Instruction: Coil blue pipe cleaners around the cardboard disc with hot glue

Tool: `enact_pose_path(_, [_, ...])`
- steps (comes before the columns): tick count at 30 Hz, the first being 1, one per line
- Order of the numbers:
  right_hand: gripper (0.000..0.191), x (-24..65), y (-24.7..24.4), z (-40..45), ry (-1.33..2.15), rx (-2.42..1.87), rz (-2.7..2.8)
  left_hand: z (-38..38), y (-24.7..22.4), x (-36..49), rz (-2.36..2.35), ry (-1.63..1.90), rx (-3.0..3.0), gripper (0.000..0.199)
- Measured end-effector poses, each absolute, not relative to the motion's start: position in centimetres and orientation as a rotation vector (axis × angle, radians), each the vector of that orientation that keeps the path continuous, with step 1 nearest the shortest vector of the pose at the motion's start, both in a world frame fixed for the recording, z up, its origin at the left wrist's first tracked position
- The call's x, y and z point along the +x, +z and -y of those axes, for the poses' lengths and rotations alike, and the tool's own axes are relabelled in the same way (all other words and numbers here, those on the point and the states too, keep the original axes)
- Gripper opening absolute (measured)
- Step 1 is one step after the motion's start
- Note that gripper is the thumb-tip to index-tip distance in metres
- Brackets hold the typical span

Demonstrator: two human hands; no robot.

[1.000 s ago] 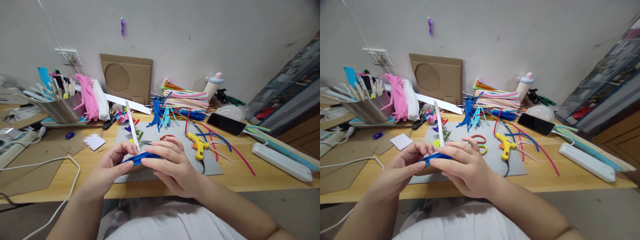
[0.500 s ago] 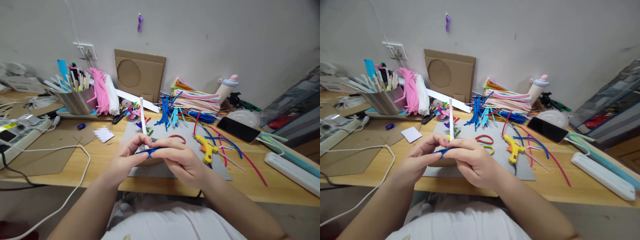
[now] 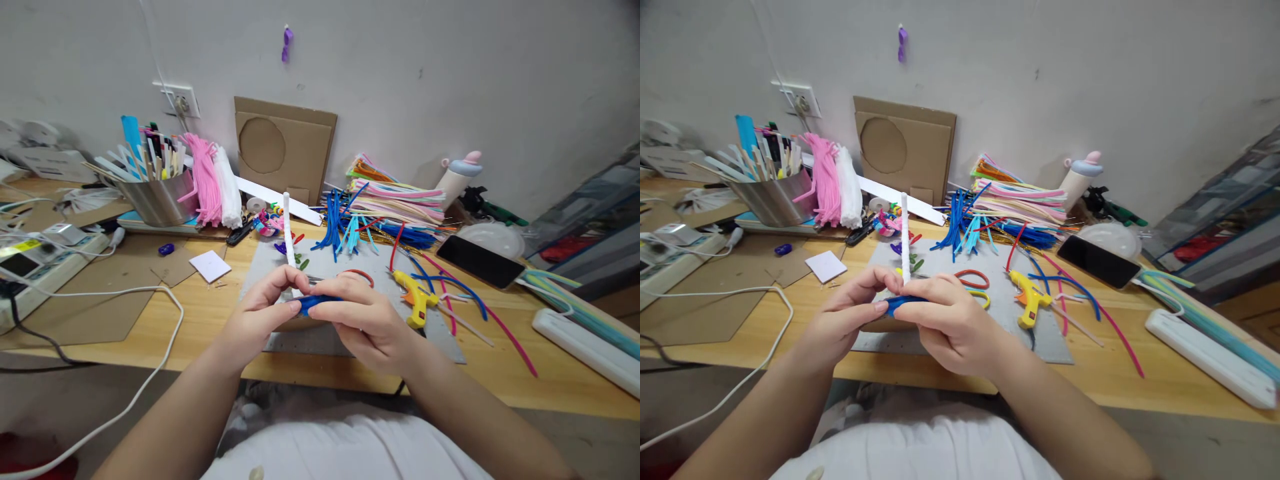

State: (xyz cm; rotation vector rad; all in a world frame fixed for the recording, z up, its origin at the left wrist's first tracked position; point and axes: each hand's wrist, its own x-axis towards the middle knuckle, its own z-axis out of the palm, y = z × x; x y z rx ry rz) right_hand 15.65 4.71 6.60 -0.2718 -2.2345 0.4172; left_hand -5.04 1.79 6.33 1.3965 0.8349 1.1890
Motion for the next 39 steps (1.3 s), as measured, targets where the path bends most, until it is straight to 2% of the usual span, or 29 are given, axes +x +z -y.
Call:
enact_pose_path(3, [0.033, 15.7, 6.6, -4.7, 0.343, -0.255, 2.253, -1.6, 5.9, -4.9, -0.865, 1.241, 1.456, 0.012])
enact_pose_path(7, [0.032, 15.8, 6.5, -4.8, 0.310, -0.275, 2.263, -0.7, 4.8, -4.8, -0.890, 1.485, 1.726, 0.014])
enact_pose_path(9, [0.031, 15.8, 6.4, -4.8, 0.305, -0.280, 2.268, -0.3, 4.1, -4.9, -0.891, 1.557, 1.975, 0.021])
enact_pose_path(13, [0.032, 16.0, 6.5, -4.8, 0.327, -0.271, 2.268, -0.1, 2.7, -5.6, -0.882, 1.551, 2.401, 0.049])
enact_pose_path(17, [0.031, 16.1, 6.6, -4.8, 0.386, -0.268, 2.268, -0.4, 2.0, -6.1, -0.908, 1.539, 2.550, 0.057])
enact_pose_path(25, [0.031, 16.1, 6.9, -4.9, 0.449, -0.266, 2.260, -0.7, 2.0, -6.2, -0.899, 1.513, 2.672, 0.055])
enact_pose_path(31, [0.031, 16.9, 6.9, -4.8, 0.611, -0.362, 2.180, -1.4, 1.9, -6.1, -0.855, 1.607, 2.742, 0.042])
enact_pose_path(37, [0.038, 17.2, 5.5, -3.0, 0.264, -0.611, 2.047, -1.7, 1.5, -6.2, -0.885, 1.615, 2.672, 0.038])
enact_pose_path(39, [0.040, 16.8, 5.1, -2.5, 0.288, -0.622, 2.070, -1.6, 1.4, -6.2, -0.854, 1.602, 2.635, 0.040])
